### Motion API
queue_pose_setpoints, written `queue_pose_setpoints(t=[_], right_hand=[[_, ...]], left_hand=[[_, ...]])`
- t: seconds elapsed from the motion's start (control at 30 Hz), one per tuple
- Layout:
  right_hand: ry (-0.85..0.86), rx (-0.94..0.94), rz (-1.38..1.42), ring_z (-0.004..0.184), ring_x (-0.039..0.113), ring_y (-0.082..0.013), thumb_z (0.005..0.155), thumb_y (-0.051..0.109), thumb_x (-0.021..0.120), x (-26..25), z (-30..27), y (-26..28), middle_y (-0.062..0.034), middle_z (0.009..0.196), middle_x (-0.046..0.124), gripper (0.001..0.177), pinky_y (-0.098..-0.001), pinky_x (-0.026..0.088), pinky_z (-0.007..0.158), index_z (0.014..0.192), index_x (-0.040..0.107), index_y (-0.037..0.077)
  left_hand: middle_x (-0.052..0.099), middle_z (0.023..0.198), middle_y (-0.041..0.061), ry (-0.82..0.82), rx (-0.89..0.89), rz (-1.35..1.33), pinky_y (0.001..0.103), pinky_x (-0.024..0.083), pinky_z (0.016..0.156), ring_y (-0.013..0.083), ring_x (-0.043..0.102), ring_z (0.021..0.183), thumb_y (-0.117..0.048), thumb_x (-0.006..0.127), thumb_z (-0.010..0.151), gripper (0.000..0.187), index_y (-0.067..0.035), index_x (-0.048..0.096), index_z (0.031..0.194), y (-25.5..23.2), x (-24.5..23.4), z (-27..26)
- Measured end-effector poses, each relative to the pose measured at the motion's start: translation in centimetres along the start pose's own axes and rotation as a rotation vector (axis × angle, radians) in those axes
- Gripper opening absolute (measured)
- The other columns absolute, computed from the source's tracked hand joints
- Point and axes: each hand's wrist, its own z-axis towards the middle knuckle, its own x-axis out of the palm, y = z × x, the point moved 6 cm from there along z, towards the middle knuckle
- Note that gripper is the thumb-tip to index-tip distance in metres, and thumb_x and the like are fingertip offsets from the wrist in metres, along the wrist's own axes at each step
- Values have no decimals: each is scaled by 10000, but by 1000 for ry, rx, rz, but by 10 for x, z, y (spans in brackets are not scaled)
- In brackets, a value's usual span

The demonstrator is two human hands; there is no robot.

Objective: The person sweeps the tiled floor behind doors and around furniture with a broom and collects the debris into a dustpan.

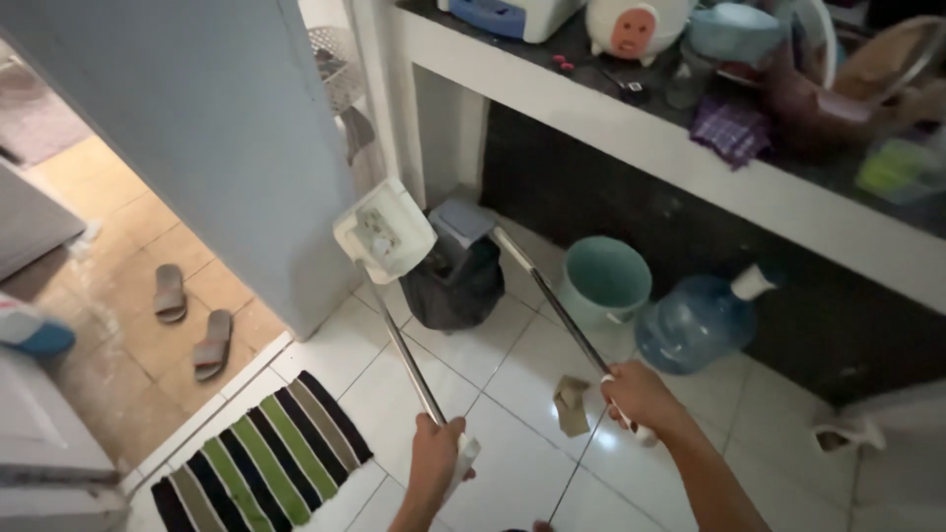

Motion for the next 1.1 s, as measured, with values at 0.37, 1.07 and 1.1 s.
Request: queue_pose_setpoints(t=[0.37,1.07,1.1], right_hand=[[151,-99,56,507,569,-167,856,32,585,-76,11,-18,-98,691,611,186,-330,446,423,992,676,-57],[172,-154,71,502,536,-156,912,95,558,-71,-2,-34,-83,648,572,178,-317,403,429,888,649,-56],[179,-169,112,510,544,-147,906,90,562,-70,-2,-34,-67,661,577,171,-315,417,431,882,648,-56]], left_hand=[[627,685,160,-132,18,301,386,537,391,261,654,482,-152,634,902,350,42,378,1040,44,89,-33],[698,942,195,-262,52,926,510,575,791,390,713,904,-299,616,923,556,26,342,1282,61,98,-55],[698,939,191,-268,57,913,514,573,786,390,712,901,-298,617,922,553,24,344,1279,61,99,-54]])
